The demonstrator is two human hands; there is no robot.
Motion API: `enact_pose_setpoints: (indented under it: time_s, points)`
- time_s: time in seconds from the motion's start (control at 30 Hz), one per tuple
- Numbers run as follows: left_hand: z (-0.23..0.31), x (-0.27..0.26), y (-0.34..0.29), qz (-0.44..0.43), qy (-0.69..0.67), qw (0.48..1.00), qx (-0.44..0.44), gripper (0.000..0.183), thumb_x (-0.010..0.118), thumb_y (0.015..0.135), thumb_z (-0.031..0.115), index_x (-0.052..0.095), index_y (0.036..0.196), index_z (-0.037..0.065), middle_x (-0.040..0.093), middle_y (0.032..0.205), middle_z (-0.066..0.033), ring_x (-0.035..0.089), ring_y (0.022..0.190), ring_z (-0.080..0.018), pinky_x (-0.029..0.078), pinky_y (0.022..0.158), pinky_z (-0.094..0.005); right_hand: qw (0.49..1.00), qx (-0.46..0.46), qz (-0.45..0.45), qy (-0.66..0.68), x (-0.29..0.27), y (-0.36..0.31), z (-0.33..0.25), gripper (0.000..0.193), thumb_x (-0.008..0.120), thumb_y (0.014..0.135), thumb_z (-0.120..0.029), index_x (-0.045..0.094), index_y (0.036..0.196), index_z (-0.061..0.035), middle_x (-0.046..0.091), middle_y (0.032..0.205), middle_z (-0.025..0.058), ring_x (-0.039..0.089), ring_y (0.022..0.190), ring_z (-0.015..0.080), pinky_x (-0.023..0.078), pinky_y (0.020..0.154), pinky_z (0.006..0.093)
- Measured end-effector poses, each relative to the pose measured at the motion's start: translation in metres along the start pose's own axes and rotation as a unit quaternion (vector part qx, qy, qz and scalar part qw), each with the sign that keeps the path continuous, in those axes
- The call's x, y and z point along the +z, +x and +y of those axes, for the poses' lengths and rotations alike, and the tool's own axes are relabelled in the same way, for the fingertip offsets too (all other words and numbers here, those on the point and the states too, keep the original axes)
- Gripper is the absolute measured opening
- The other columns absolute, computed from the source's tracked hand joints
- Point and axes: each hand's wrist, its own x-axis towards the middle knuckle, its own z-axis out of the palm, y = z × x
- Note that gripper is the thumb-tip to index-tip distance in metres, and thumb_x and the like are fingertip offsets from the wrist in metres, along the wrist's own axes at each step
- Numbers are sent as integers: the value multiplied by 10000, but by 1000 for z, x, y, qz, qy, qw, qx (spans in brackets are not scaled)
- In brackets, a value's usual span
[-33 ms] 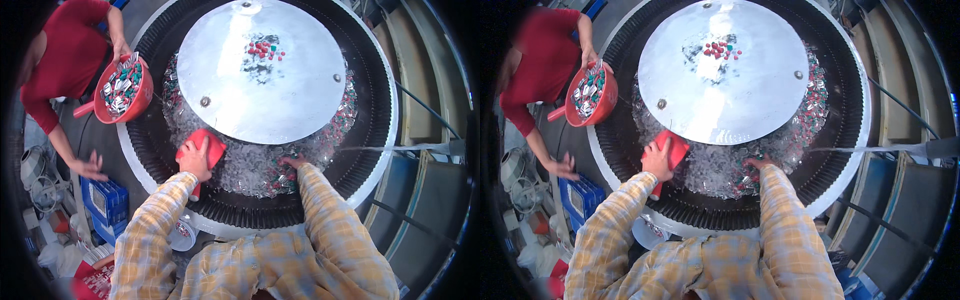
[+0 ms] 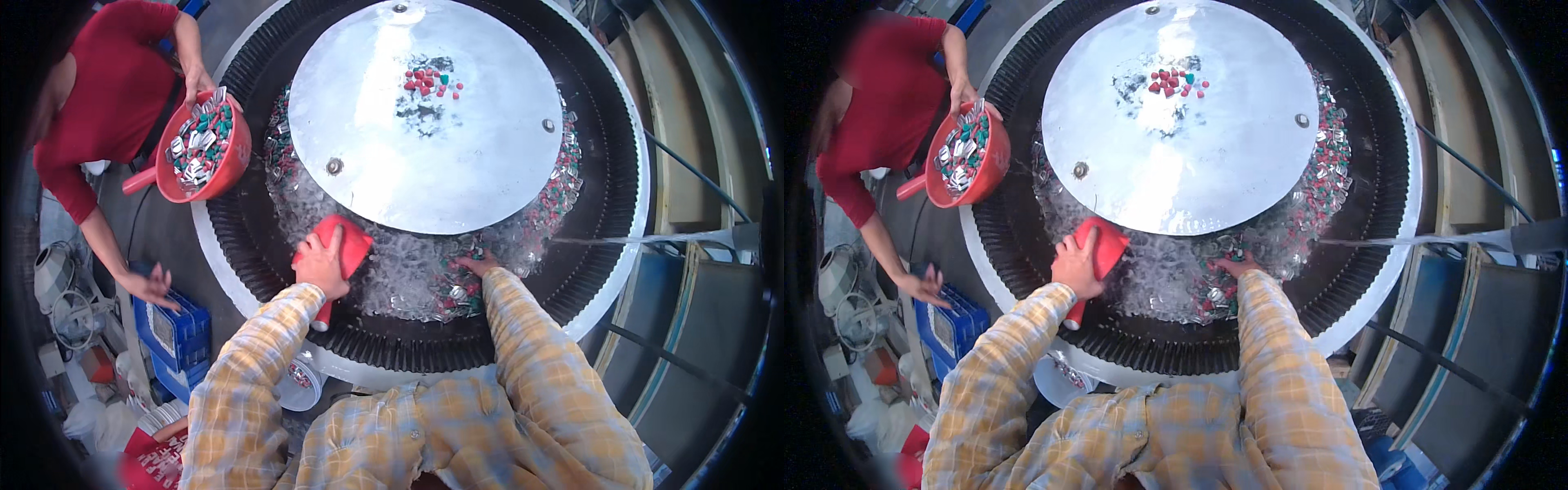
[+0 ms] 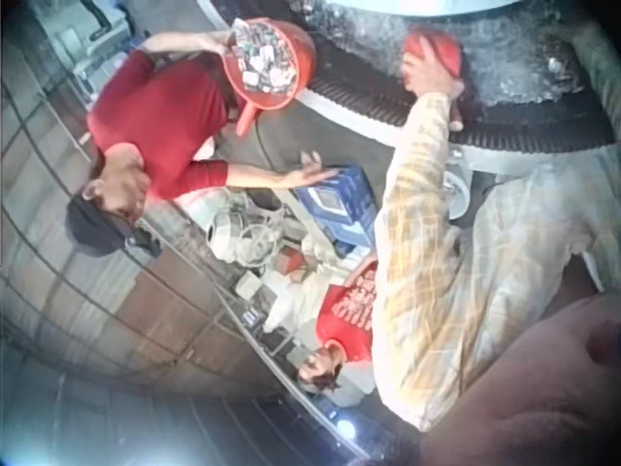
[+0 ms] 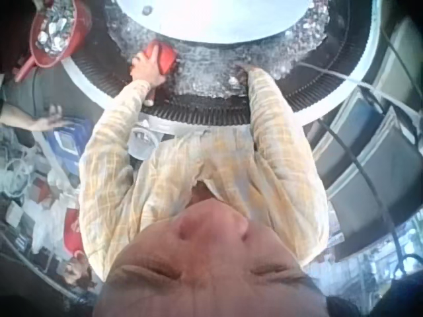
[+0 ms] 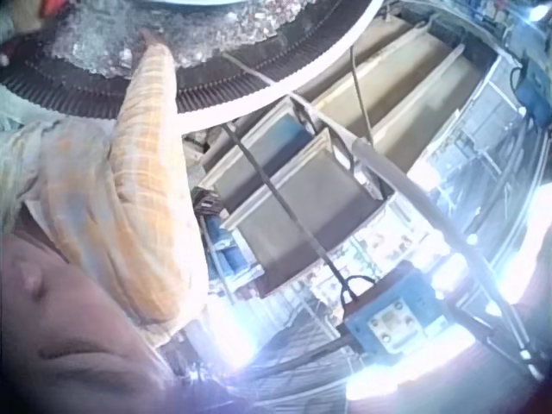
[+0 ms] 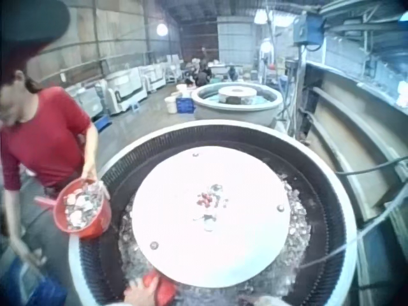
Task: The person uses red scoops to collect small metal parts from a vibrating industrial finishing machine and pours them into plastic buckets, then rinses the parts inside the machine with water.
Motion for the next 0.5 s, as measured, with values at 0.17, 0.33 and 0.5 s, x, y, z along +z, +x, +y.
enact_pose_setpoints:
  time_s: [0.17, 0.33, 0.5]
  points:
    - [30, 1, -2, -78, -142, 987, 3, 1027, 703, 506, 305, 131, 1347, 165, 364, 1106, -272, 434, 993, -452, 429, 842, -451, 995, -6, -57, 79, 59, 39, 36, 1192, 720, 502, -549, 85, 1365, -25, 360, 1294, 204, 475, 1096, 269, 408, 891, 372]
    - [25, 44, -8, -99, -408, 905, -62, 1046, 692, 515, 316, 88, 1352, 150, 362, 1149, -340, 409, 1059, -466, 382, 906, -440, 962, 29, -154, 222, 94, -34, -17, 1044, 725, 575, -463, 181, 1329, 11, 415, 1245, 165, 527, 988, 236, 430, 842, 362]
    - [38, 33, -4, -140, -413, 899, -25, 1038, 686, 513, 311, 93, 1347, 139, 382, 1141, -338, 387, 1089, -450, 362, 927, -432, 913, -11, -147, 382, 116, -61, -35, 809, 685, 673, -302, 242, 1322, -106, 467, 1178, 150, 487, 1043, 250, 418, 845, 411]
